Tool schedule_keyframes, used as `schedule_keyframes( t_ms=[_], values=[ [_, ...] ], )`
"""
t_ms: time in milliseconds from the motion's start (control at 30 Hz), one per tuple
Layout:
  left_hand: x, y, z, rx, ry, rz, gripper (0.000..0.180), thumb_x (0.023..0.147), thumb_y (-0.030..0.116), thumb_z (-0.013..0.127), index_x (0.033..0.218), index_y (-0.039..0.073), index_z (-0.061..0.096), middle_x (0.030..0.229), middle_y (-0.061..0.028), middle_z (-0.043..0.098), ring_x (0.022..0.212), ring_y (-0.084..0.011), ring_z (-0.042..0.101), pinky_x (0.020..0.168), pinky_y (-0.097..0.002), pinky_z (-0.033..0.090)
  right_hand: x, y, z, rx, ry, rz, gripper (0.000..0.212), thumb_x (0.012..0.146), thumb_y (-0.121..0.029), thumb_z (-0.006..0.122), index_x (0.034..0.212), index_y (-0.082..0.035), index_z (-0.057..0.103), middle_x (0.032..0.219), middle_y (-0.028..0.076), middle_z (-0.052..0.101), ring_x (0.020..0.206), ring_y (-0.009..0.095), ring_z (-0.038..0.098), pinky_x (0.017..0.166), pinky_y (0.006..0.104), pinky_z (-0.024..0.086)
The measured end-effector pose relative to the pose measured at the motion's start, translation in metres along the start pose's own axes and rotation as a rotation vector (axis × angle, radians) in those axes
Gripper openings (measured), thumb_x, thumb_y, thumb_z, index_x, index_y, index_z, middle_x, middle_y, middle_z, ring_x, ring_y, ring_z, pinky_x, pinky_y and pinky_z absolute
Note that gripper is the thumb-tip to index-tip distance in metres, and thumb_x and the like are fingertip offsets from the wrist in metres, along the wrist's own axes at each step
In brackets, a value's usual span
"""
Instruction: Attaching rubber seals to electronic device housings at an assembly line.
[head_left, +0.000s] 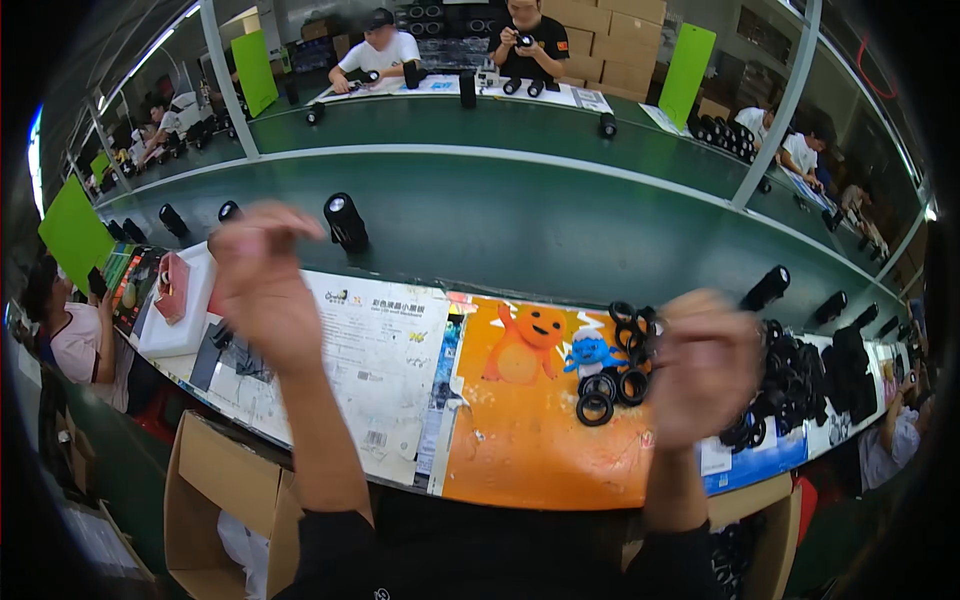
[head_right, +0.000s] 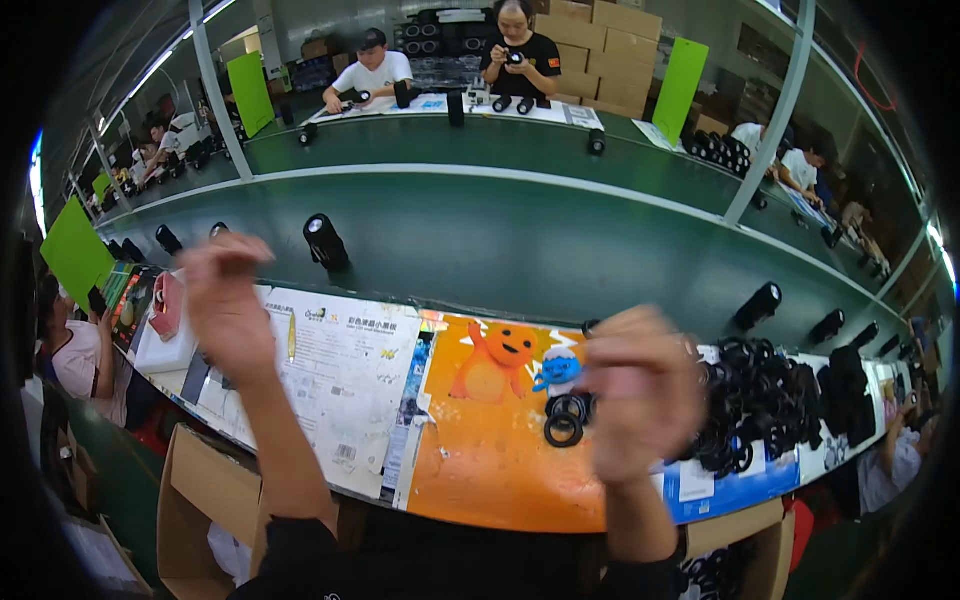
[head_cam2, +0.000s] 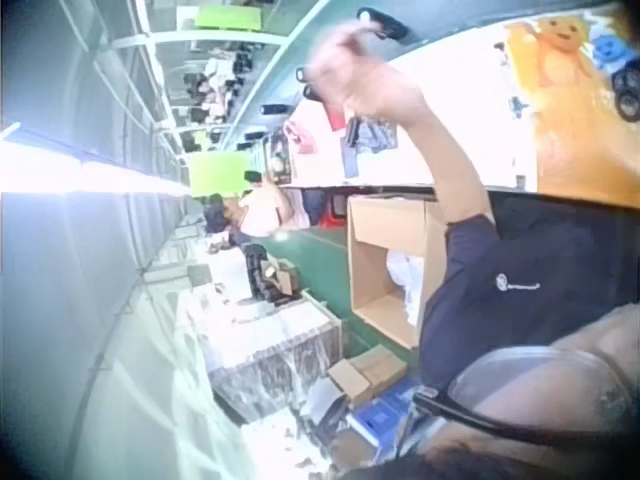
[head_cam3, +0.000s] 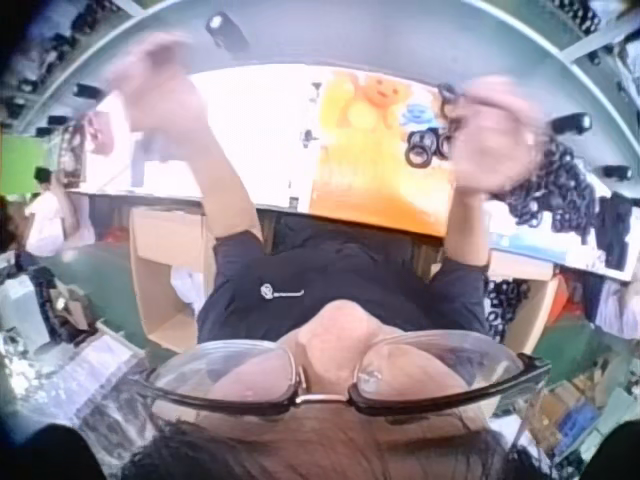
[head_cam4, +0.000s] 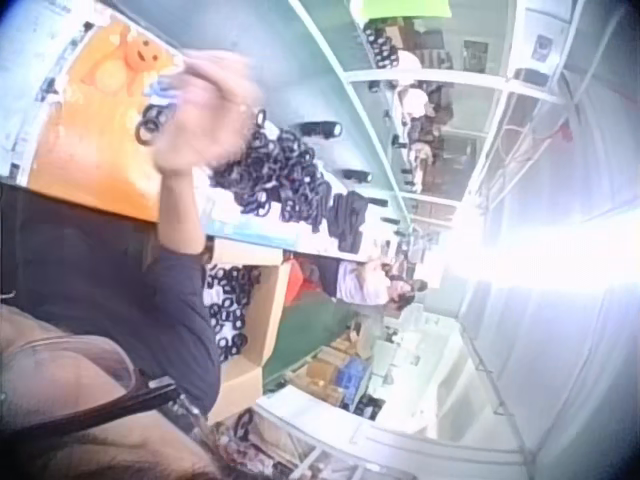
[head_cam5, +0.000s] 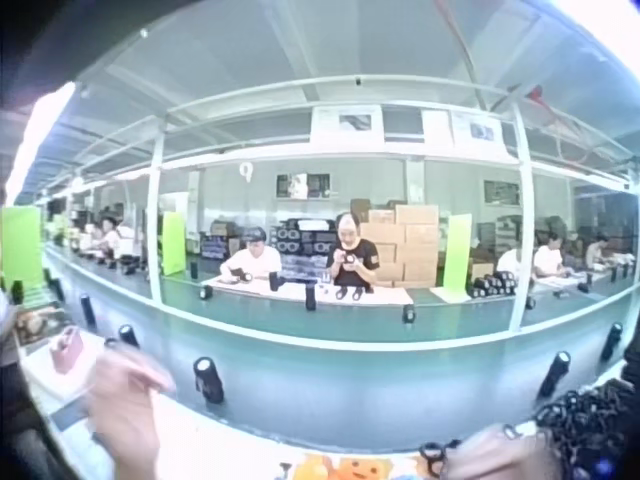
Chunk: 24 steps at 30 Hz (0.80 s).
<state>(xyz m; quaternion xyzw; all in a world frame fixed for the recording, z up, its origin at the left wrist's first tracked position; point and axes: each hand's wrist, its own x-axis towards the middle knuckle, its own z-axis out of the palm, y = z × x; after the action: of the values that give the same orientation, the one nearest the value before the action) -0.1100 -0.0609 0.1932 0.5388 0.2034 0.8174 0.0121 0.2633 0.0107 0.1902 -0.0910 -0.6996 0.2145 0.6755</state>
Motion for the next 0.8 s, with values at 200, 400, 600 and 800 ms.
schedule_keyframes(
  t_ms=[200,400,600,800],
  values=[
    [-0.101,-0.185,-0.067,0.542,0.444,-0.586,0.018,0.103,0.014,0.074,0.113,0.007,0.061,0.097,-0.0043,0.066,0.086,-0.0155,0.065,0.074,-0.0300,0.051,-0.167,0.073,0.069,-0.016,-0.555,0.496,0.014,0.104,-0.006,0.071,0.117,-0.003,0.075,0.097,0.013,0.070,0.085,0.027,0.070,0.078,0.0388,0.057],
    [-0.067,-0.278,-0.136,1.075,0.336,-0.630,0.092,0.080,0.019,0.096,0.154,-0.001,0.045,0.149,-0.0212,0.056,0.139,-0.0338,0.057,0.119,-0.0435,0.046,-0.202,0.086,0.100,0.025,-0.704,0.452,0.019,0.105,-0.013,0.071,0.121,-0.002,0.072,0.103,0.017,0.069,0.099,0.037,0.069,0.089,0.0463,0.058],
    [-0.065,-0.296,-0.144,1.009,0.184,-0.758,0.091,0.083,0.018,0.096,0.157,0.003,0.046,0.145,-0.0211,0.066,0.133,-0.0346,0.066,0.118,-0.0432,0.049,-0.199,0.090,0.095,-0.023,-0.788,0.376,0.022,0.106,-0.015,0.069,0.125,-0.003,0.072,0.107,0.017,0.068,0.104,0.037,0.068,0.092,0.0463,0.057],
    [-0.063,-0.257,-0.146,0.940,0.168,-0.640,0.080,0.084,0.019,0.100,0.145,-0.002,0.053,0.130,-0.0148,0.071,0.116,-0.0232,0.070,0.103,-0.0376,0.056,-0.199,0.088,0.091,0.154,-0.663,0.552,0.025,0.105,-0.009,0.070,0.129,-0.002,0.072,0.112,0.016,0.069,0.104,0.034,0.068,0.093,0.0424,0.058]
  ],
)
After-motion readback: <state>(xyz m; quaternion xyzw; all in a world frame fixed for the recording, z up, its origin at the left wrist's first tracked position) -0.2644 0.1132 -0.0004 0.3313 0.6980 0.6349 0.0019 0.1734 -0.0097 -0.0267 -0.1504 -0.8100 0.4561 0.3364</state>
